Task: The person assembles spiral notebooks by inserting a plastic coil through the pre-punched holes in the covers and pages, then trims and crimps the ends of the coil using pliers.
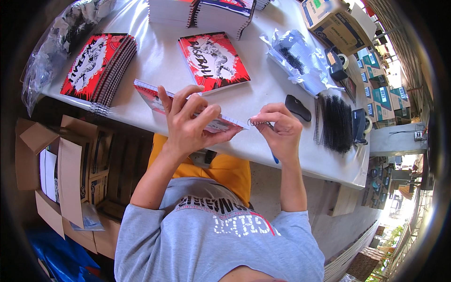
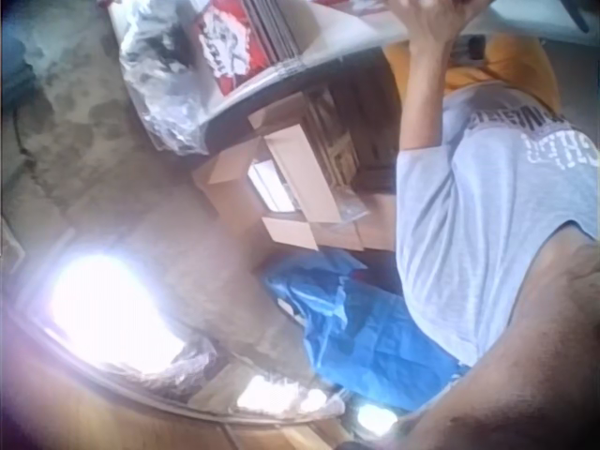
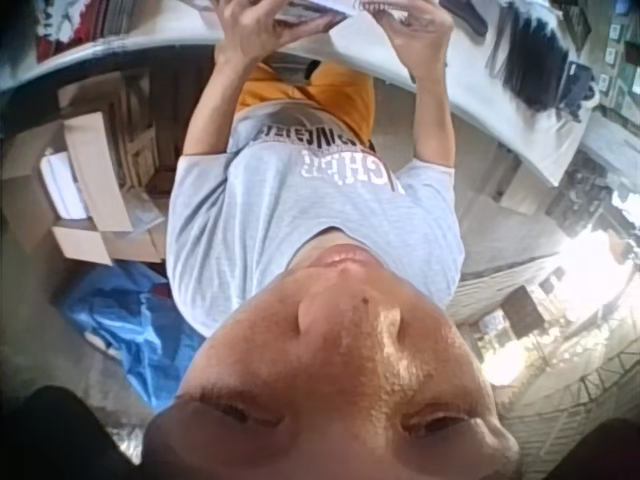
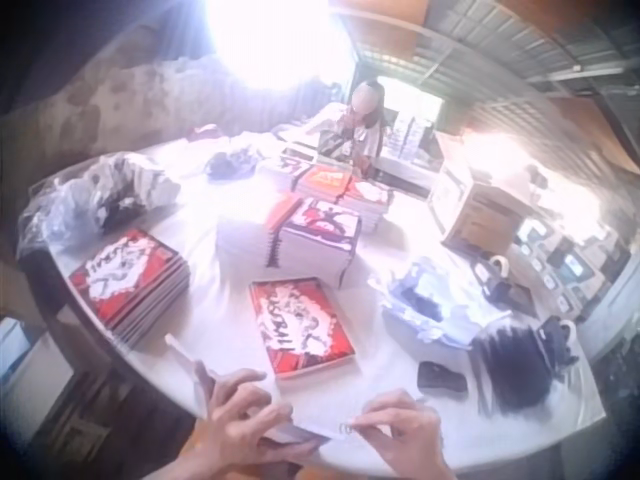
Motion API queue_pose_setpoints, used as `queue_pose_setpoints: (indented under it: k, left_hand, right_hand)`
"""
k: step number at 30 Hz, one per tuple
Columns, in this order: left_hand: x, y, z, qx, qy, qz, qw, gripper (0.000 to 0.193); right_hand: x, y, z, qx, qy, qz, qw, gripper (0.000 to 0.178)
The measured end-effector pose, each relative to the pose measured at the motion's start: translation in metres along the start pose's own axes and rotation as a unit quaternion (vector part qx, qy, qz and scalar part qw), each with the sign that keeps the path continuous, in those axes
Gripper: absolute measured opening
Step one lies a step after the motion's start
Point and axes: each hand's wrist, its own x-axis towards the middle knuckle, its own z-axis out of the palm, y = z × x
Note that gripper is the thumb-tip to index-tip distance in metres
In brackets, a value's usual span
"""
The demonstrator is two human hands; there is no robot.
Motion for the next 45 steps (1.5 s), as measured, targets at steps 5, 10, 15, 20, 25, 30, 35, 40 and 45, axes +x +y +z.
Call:
queue_pose_setpoints:
  k: [5, 10, 15, 20, 25, 30, 35, 40, 45]
  left_hand:
    - [-0.001, 0.0, 0.001, 0.008, 0.012, 0.005, 1.0, 0.038]
    - [0.0, 0.002, -0.001, 0.001, -0.006, -0.002, 1.0, 0.037]
    - [0.012, 0.01, -0.008, -0.027, -0.065, -0.037, 0.997, 0.037]
    - [0.003, 0.007, -0.004, 0.018, -0.043, -0.018, 0.999, 0.041]
    - [0.004, 0.011, -0.005, 0.068, -0.024, -0.041, 0.997, 0.047]
    - [-0.002, 0.009, -0.001, 0.076, -0.008, -0.034, 0.997, 0.05]
    - [0.003, 0.009, -0.002, 0.053, -0.02, -0.036, 0.998, 0.048]
    - [-0.003, -0.005, -0.005, 0.024, -0.023, -0.001, 0.999, 0.046]
    - [-0.012, -0.002, -0.011, 0.023, -0.002, 0.003, 1.0, 0.047]
  right_hand:
    - [0.001, -0.004, 0.006, -0.032, 0.013, -0.02, 0.999, 0.031]
    - [0.004, 0.002, 0.0, 0.031, -0.031, -0.034, 0.998, 0.033]
    - [0.016, 0.012, -0.023, 0.125, -0.135, -0.081, 0.98, 0.031]
    - [0.014, -0.003, -0.028, 0.077, -0.178, 0.057, 0.979, 0.024]
    - [-0.003, -0.024, -0.022, 0.056, -0.101, 0.137, 0.984, 0.021]
    - [-0.007, -0.026, -0.007, -0.12, -0.034, 0.02, 0.992, 0.022]
    - [-0.004, -0.021, -0.017, -0.022, -0.175, 0.142, 0.974, 0.025]
    - [0.014, 0.036, -0.073, -0.216, -0.164, 0.045, 0.962, 0.03]
    - [-0.022, 0.144, -0.125, -0.458, -0.085, 0.234, 0.853, 0.036]
